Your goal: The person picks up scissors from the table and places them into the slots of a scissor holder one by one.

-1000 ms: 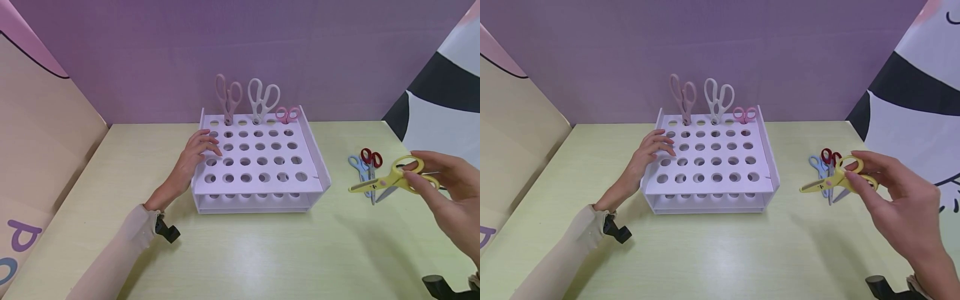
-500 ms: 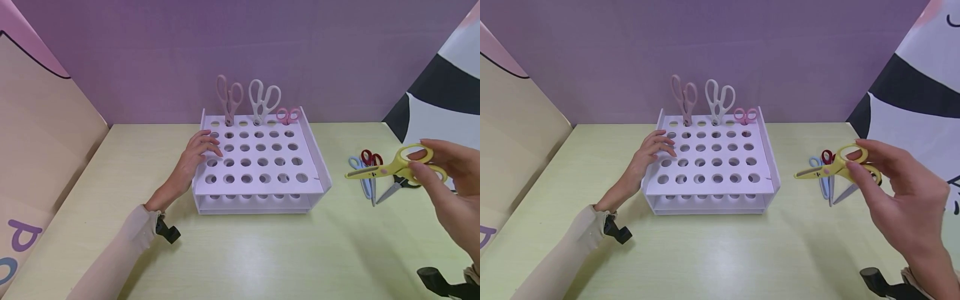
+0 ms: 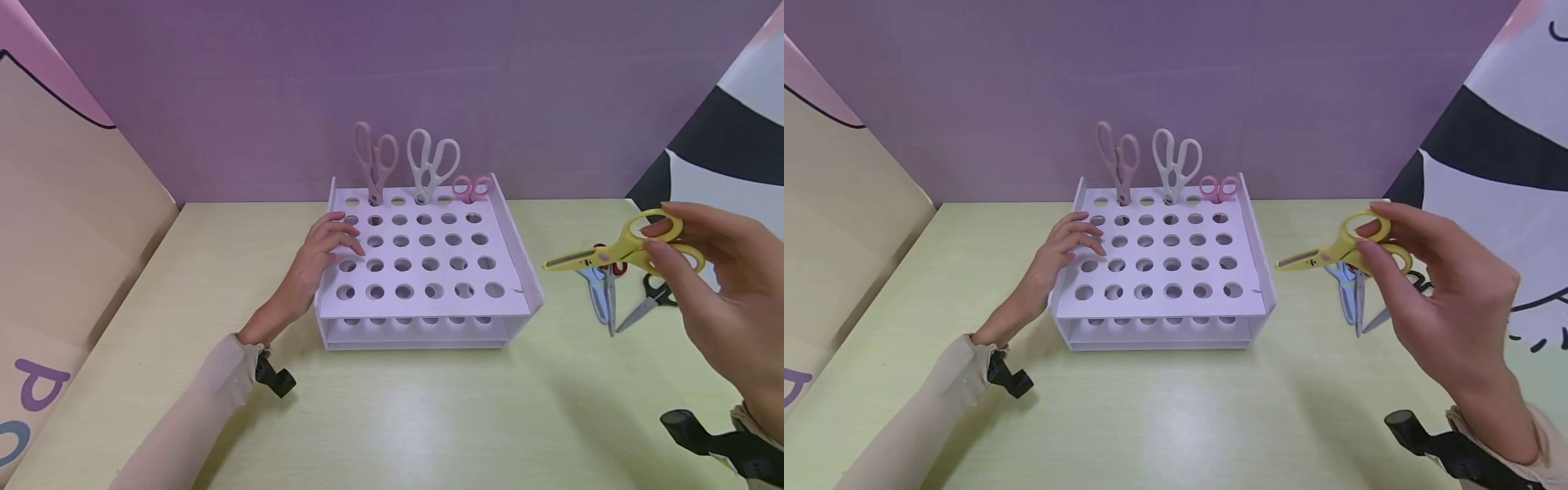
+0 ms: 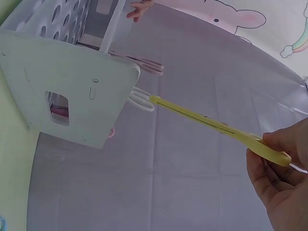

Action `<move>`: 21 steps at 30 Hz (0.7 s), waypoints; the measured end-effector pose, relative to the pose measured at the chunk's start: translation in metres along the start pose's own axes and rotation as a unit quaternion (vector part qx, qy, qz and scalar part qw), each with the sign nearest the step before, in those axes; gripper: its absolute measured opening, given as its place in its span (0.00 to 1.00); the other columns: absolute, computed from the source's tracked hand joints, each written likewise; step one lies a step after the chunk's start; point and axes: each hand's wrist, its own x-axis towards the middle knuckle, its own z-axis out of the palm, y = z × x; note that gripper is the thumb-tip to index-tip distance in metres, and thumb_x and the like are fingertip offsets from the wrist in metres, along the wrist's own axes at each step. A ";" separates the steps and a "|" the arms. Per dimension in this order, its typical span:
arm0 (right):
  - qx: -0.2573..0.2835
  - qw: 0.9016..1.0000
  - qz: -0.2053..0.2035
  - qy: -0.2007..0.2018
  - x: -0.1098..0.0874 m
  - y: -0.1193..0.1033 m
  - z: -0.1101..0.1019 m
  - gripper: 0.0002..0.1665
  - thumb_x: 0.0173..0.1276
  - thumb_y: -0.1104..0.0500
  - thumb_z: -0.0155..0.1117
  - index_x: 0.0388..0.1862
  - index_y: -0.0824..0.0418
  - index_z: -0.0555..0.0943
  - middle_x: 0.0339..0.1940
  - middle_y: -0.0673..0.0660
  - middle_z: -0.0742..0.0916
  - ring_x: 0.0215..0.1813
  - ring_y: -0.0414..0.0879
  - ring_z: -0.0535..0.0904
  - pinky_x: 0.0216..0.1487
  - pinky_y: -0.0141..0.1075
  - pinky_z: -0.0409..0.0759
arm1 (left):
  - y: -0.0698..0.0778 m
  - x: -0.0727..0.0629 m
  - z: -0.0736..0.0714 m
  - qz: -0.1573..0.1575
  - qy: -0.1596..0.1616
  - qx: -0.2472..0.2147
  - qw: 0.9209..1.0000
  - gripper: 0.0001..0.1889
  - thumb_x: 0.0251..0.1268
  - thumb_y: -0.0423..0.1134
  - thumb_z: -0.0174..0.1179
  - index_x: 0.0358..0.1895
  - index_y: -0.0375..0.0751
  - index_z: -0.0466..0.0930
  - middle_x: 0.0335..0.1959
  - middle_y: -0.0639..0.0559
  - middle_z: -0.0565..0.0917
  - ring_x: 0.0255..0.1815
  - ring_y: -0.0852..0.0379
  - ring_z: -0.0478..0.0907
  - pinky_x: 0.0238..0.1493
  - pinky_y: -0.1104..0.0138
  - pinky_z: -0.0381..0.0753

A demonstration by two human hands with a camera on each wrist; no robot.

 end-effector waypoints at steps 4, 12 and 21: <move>0.010 1.000 -0.014 0.002 0.007 0.000 0.006 0.24 0.66 0.77 0.60 0.62 0.75 0.75 0.49 0.40 0.83 0.51 0.35 0.80 0.58 0.22 0.74 | -0.001 0.000 0.000 0.008 0.000 0.009 1.000 0.23 0.52 0.24 0.35 0.39 0.38 0.82 0.56 0.40 0.78 0.74 0.46 0.57 0.76 0.54 0.46; 0.022 0.998 -0.057 0.029 0.025 0.000 0.020 0.20 0.64 0.73 0.64 0.56 0.77 0.78 0.50 0.46 0.85 0.48 0.34 0.82 0.58 0.24 0.75 | -0.001 0.000 0.000 0.006 0.001 0.010 1.000 0.23 0.51 0.25 0.35 0.39 0.38 0.82 0.56 0.41 0.77 0.74 0.47 0.57 0.76 0.53 0.46; 0.045 0.996 -0.077 0.009 0.042 0.007 0.037 0.20 0.60 0.77 0.65 0.53 0.77 0.80 0.46 0.45 0.86 0.45 0.35 0.83 0.56 0.25 0.77 | -0.001 0.000 0.000 0.000 -0.001 0.014 1.000 0.22 0.52 0.25 0.36 0.39 0.38 0.82 0.56 0.41 0.77 0.74 0.47 0.57 0.76 0.54 0.47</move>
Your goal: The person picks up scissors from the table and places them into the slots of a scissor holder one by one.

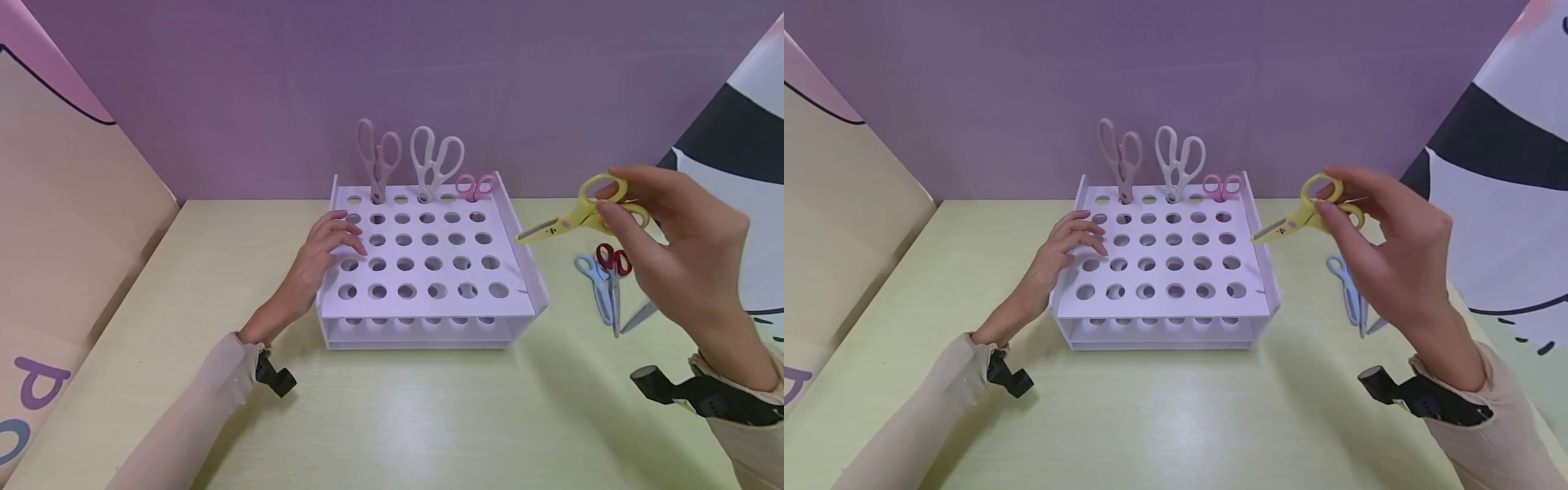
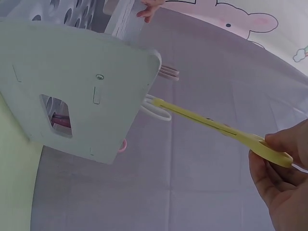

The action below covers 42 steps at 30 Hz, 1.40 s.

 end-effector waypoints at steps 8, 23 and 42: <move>0.009 1.000 -0.019 -0.013 0.012 0.014 0.016 0.23 0.56 0.80 0.66 0.53 0.75 0.82 0.41 0.48 0.87 0.43 0.36 0.82 0.55 0.25 0.78 | 0.000 0.000 -0.001 0.004 -0.003 -0.005 1.000 0.21 0.56 0.27 0.37 0.40 0.37 0.82 0.56 0.41 0.77 0.74 0.46 0.57 0.76 0.53 0.47; -0.042 0.995 -0.038 -0.080 0.022 0.036 0.046 0.25 0.55 0.77 0.72 0.53 0.66 0.84 0.42 0.58 0.89 0.44 0.27 0.79 0.52 0.19 0.75 | 0.002 0.000 -0.001 -0.007 -0.005 -0.006 1.000 0.20 0.56 0.26 0.37 0.40 0.38 0.82 0.56 0.41 0.77 0.75 0.47 0.56 0.76 0.54 0.47; -0.024 0.987 -0.054 -0.150 0.022 0.056 0.081 0.23 0.56 0.74 0.72 0.52 0.63 0.86 0.44 0.57 0.90 0.35 0.35 0.76 0.38 0.23 0.73 | -0.003 0.002 0.001 -0.007 -0.004 -0.006 1.000 0.20 0.57 0.27 0.37 0.39 0.36 0.82 0.56 0.39 0.77 0.74 0.44 0.57 0.76 0.54 0.47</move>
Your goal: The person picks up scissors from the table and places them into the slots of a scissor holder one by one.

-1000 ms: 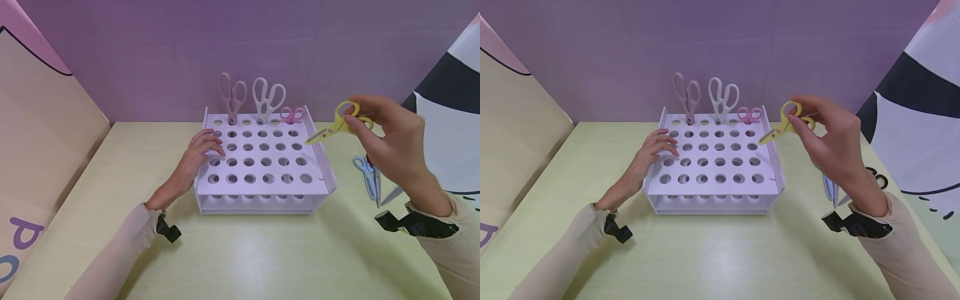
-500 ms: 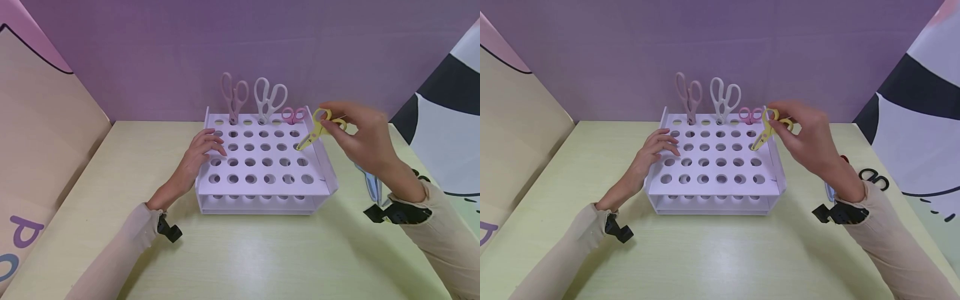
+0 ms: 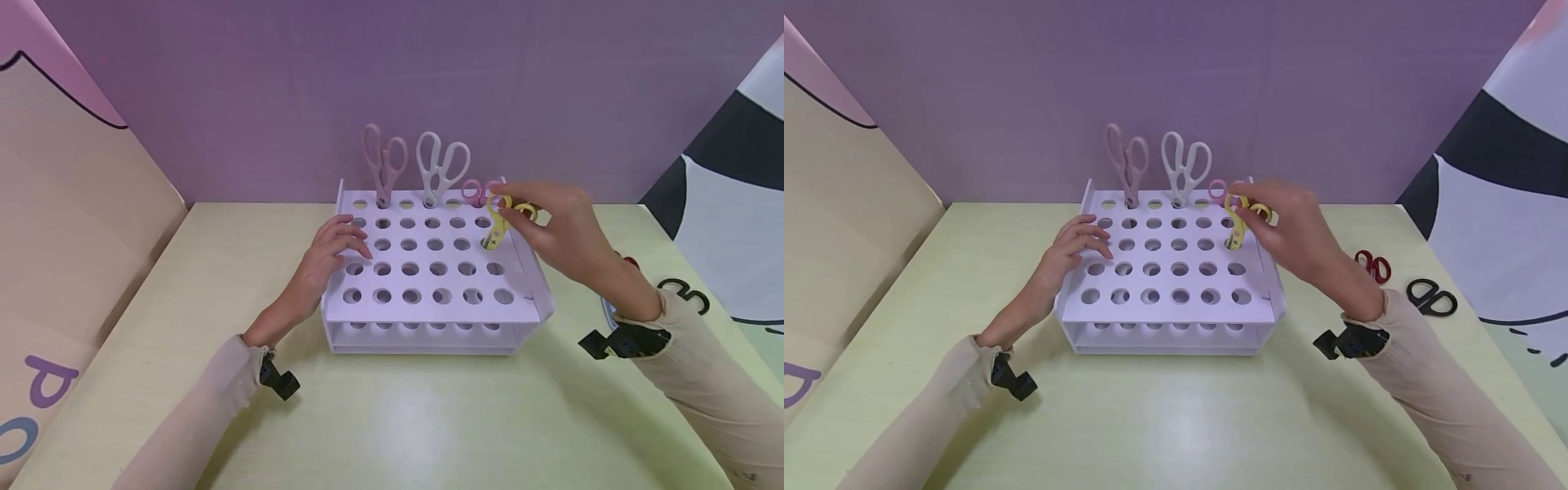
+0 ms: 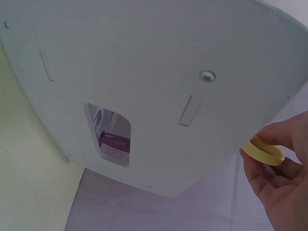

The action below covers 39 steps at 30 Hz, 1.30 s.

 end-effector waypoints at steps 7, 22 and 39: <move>-0.022 0.999 0.007 -0.031 0.001 0.001 0.006 0.21 0.58 0.73 0.72 0.51 0.62 0.87 0.41 0.56 0.90 0.32 0.41 0.75 0.35 0.23 0.69 | 0.000 -0.001 0.001 0.001 0.000 -0.001 1.000 0.20 0.57 0.27 0.38 0.39 0.36 0.82 0.56 0.39 0.77 0.74 0.45 0.57 0.76 0.53 0.47; -0.025 0.997 0.012 -0.072 -0.003 0.009 0.016 0.21 0.59 0.72 0.71 0.52 0.59 0.87 0.40 0.53 0.90 0.31 0.41 0.77 0.32 0.27 0.72 | -0.001 0.000 0.001 -0.001 0.001 0.000 1.000 0.20 0.57 0.27 0.38 0.39 0.37 0.82 0.56 0.40 0.78 0.74 0.45 0.57 0.76 0.54 0.48; -0.052 0.986 0.058 -0.149 -0.003 0.009 0.022 0.20 0.62 0.70 0.69 0.54 0.61 0.86 0.39 0.55 0.90 0.28 0.44 0.75 0.29 0.33 0.72 | -0.004 0.000 0.002 -0.002 0.006 0.000 1.000 0.20 0.56 0.26 0.38 0.38 0.38 0.83 0.56 0.40 0.78 0.74 0.47 0.58 0.76 0.53 0.48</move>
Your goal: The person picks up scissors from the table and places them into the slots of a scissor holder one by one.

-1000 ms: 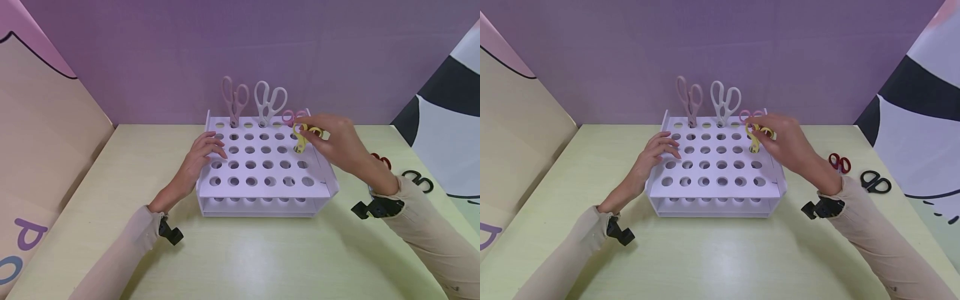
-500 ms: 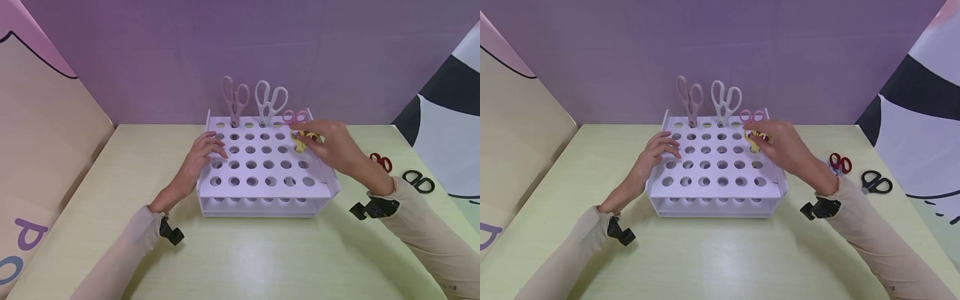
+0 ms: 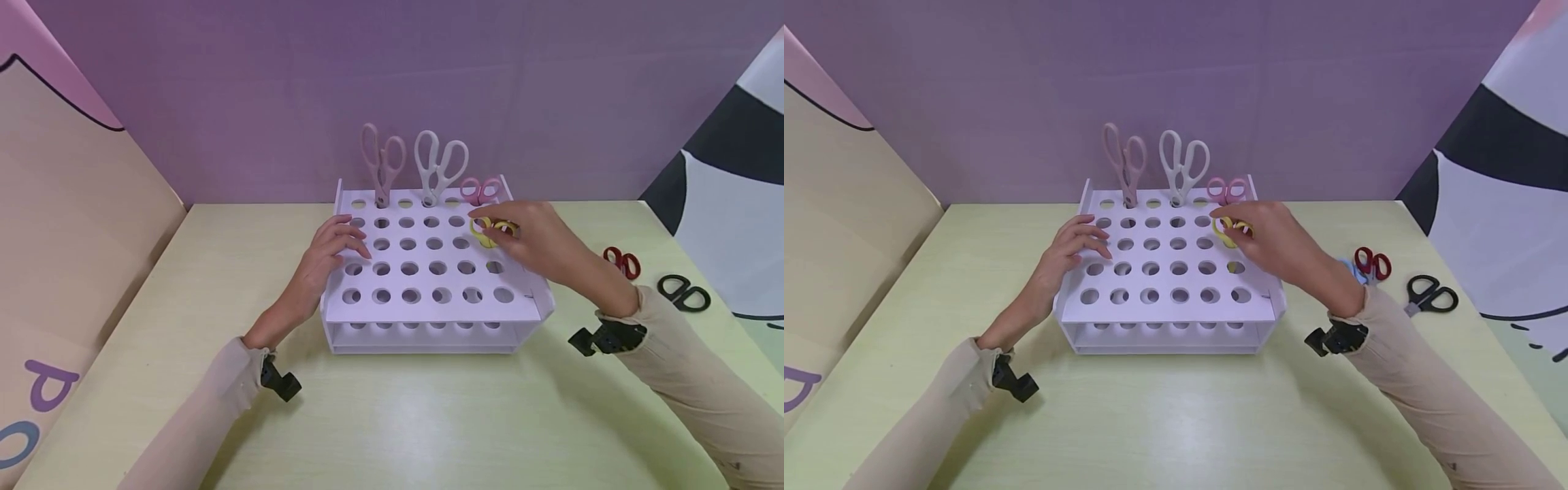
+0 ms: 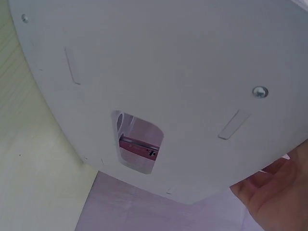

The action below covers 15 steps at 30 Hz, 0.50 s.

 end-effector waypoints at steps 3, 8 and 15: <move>-0.002 1.000 0.005 -0.002 -0.002 -0.001 -0.001 0.22 0.62 0.70 0.69 0.55 0.61 0.85 0.39 0.55 0.90 0.30 0.44 0.76 0.31 0.35 0.74 | 0.001 0.000 0.000 -0.002 0.000 0.000 1.000 0.19 0.57 0.28 0.38 0.39 0.38 0.83 0.56 0.41 0.78 0.74 0.47 0.58 0.75 0.53 0.48; -0.018 1.000 -0.003 0.019 -0.006 -0.001 -0.003 0.22 0.61 0.70 0.69 0.55 0.61 0.85 0.37 0.54 0.89 0.30 0.43 0.76 0.31 0.35 0.74 | 0.003 0.000 0.000 -0.004 0.000 -0.002 1.000 0.20 0.57 0.27 0.38 0.38 0.37 0.83 0.56 0.41 0.78 0.74 0.47 0.57 0.75 0.53 0.49; -0.022 0.998 -0.009 0.059 -0.017 -0.006 -0.014 0.19 0.60 0.72 0.69 0.51 0.62 0.86 0.38 0.54 0.88 0.34 0.44 0.82 0.33 0.30 0.75 | 0.003 -0.001 0.000 -0.010 -0.001 -0.007 1.000 0.19 0.57 0.28 0.38 0.39 0.37 0.82 0.56 0.40 0.78 0.75 0.47 0.57 0.76 0.53 0.48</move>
